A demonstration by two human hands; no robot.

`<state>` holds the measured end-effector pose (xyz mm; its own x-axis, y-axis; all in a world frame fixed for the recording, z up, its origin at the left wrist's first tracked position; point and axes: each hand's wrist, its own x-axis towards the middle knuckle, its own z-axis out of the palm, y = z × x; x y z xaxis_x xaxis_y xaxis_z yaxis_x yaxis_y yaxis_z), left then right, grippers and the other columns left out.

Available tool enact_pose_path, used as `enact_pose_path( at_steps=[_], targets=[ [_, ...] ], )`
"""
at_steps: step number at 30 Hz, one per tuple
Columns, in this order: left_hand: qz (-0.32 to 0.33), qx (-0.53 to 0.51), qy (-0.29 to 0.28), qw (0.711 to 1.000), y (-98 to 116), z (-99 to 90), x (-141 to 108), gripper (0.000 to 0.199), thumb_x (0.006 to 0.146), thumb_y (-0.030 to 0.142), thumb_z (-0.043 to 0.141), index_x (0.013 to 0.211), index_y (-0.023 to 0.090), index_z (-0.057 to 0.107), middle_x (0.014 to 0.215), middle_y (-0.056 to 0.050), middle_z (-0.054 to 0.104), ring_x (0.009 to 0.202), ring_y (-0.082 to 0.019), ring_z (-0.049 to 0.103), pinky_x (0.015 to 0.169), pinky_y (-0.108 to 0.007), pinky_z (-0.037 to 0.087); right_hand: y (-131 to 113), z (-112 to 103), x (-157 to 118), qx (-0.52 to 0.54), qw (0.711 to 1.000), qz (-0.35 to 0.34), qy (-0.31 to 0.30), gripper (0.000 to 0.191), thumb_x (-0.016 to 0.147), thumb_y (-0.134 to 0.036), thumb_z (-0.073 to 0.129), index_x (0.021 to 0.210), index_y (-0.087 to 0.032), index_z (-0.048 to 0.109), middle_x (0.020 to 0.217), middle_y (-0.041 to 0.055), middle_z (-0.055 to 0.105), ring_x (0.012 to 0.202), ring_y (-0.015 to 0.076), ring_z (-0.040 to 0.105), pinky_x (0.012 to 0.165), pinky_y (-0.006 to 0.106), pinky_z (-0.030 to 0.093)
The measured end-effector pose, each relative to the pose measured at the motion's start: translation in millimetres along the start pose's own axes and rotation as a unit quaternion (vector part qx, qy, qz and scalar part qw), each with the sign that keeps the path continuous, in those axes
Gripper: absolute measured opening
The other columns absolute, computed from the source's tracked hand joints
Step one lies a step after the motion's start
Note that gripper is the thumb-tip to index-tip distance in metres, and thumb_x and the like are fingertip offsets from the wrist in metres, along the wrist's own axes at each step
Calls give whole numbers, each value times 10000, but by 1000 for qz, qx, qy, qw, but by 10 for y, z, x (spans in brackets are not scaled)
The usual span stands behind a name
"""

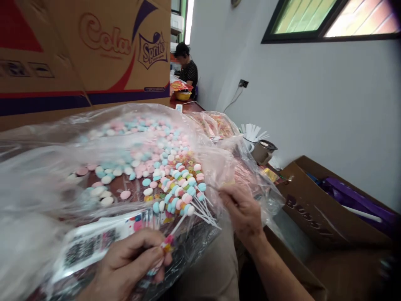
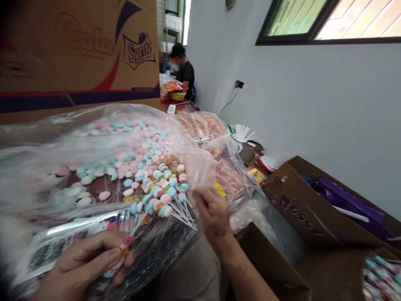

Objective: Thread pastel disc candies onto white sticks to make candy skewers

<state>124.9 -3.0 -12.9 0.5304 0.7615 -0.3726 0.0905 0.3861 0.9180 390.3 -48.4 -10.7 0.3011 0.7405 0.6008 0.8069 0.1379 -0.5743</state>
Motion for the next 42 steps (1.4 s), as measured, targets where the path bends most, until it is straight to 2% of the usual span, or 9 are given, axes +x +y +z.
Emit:
enact_pose_path(
  at_steps=[6,11,16,20,24,28,33,37,42],
  targets=[
    [46,-153,-53,986,117,116,121,333,718,431,808,651,154,637,574,-21,673,445,-103,568,440,-184,436,-627,597,-246,198,971,-42,-130,172,890,-98,553,785,-191,652,705,-22,596,648,97,575,619,168,448],
    [21,-196,7,980,44,67,153,357,684,415,830,759,166,585,601,-14,692,426,-115,593,395,-175,430,-654,670,-215,226,956,-40,-183,282,891,-81,558,630,-187,566,640,-42,493,610,84,502,585,168,393],
    [35,-180,44,982,-6,89,162,321,702,390,795,753,178,559,583,9,671,411,-108,578,383,-170,424,-631,702,-218,211,950,-49,-224,276,914,-71,564,665,-184,600,665,-35,564,634,83,543,626,174,412],
    [29,-160,83,983,-22,95,199,258,727,346,745,708,177,552,569,38,636,399,-95,559,378,-166,401,-648,747,-269,52,967,-203,-144,303,976,-95,451,732,-170,614,672,17,553,632,146,499,611,264,407],
    [-3,-133,87,987,-2,69,269,218,724,320,707,688,184,541,502,58,576,381,-104,529,359,-180,384,-632,741,-256,-39,924,-370,-87,317,1012,-117,361,962,-108,674,768,80,624,748,214,507,688,351,419],
    [-59,-79,28,995,71,11,320,186,647,289,699,662,191,541,469,38,579,379,-117,521,341,-181,368,-543,716,-156,-10,890,-437,-132,336,1032,-128,333,986,-110,666,957,113,660,964,241,543,831,389,431],
    [-108,-8,-119,987,146,-118,306,77,640,215,654,700,187,615,579,5,669,417,-116,557,373,-185,401,-456,684,-84,35,878,-401,-260,381,1037,-125,286,836,-133,609,790,72,598,719,189,482,659,341,410],
    [-127,45,-232,963,155,-201,296,52,620,173,640,643,189,685,556,3,665,408,-143,570,391,-233,422,-510,619,-63,60,842,-452,-289,334,1054,-171,307,980,-154,632,1003,81,676,804,188,520,664,332,422],
    [-154,81,-271,947,185,-241,263,72,595,154,648,618,213,683,506,29,628,356,-119,486,346,-210,321,-609,521,-64,62,812,-471,-339,311,1051,-188,353,951,-152,646,912,63,671,779,184,520,659,331,424]
  ],
)
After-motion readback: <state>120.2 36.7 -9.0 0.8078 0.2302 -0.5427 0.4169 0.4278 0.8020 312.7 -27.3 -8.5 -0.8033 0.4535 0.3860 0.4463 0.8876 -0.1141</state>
